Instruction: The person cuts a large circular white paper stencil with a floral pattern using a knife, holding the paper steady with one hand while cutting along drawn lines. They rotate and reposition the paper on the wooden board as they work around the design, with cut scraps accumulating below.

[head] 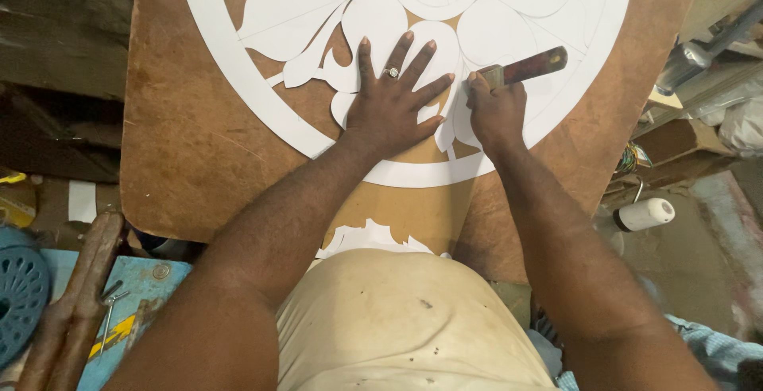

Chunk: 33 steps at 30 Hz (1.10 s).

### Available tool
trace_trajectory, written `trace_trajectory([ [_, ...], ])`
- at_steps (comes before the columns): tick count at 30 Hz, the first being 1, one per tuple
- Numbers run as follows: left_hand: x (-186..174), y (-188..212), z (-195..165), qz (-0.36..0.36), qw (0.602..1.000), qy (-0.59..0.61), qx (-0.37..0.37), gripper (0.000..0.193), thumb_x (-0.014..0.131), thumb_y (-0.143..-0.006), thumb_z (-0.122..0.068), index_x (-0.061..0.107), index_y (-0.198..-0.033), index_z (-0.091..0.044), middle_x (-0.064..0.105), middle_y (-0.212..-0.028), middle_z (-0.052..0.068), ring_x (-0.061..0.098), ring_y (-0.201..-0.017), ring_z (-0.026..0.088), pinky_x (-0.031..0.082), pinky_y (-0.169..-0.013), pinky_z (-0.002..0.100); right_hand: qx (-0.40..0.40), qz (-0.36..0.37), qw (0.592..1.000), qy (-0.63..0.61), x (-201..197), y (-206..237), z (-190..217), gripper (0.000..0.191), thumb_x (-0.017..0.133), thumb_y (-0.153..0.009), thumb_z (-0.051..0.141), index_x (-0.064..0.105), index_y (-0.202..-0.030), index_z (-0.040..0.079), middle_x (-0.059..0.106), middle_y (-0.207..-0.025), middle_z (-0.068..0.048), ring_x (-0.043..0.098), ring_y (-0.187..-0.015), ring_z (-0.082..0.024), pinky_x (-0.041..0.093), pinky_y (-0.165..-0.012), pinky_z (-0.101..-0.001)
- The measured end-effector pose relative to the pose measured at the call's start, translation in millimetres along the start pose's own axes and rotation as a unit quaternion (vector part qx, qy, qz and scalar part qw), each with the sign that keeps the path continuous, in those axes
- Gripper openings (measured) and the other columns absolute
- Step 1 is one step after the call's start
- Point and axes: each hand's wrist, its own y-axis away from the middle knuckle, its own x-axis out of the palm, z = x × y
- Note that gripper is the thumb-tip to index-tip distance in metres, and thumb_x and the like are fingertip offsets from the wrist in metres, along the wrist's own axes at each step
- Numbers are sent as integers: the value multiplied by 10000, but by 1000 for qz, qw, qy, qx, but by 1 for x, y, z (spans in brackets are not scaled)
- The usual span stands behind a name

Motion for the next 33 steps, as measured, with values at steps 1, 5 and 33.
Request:
trace_trajectory([
  [1, 0, 0, 0, -2, 1000, -2, 0, 676, 372, -985, -735, 329, -1593, -442, 136, -1728, 50, 50, -1592, 312, -67, -1157, 804, -7, -3, 1000, 5, 0, 1, -1, 302, 626, -1021, 198, 713, -868, -47, 685, -695, -86, 613, -607, -144, 490, -574, -336],
  [5, 1, 0, 0, -20, 1000, -10, 6, 675, 371, -992, -733, 338, -1598, -438, 146, -1735, 62, 55, -1595, 319, -67, -1157, 803, -26, -10, 1000, -14, 2, 2, -5, 283, 625, -1009, 180, 715, -857, -42, 687, -686, -88, 613, -583, -140, 480, -542, -334],
  [33, 2, 4, 0, -30, 999, 14, 5, 677, 414, -987, -713, 376, -1593, -414, 163, -1731, 66, 71, -1595, 332, -58, -1158, 813, -9, 17, 1000, -2, 2, 23, -21, 299, 631, -1022, 190, 724, -871, -50, 705, -691, -89, 642, -601, -139, 500, -565, -324],
])
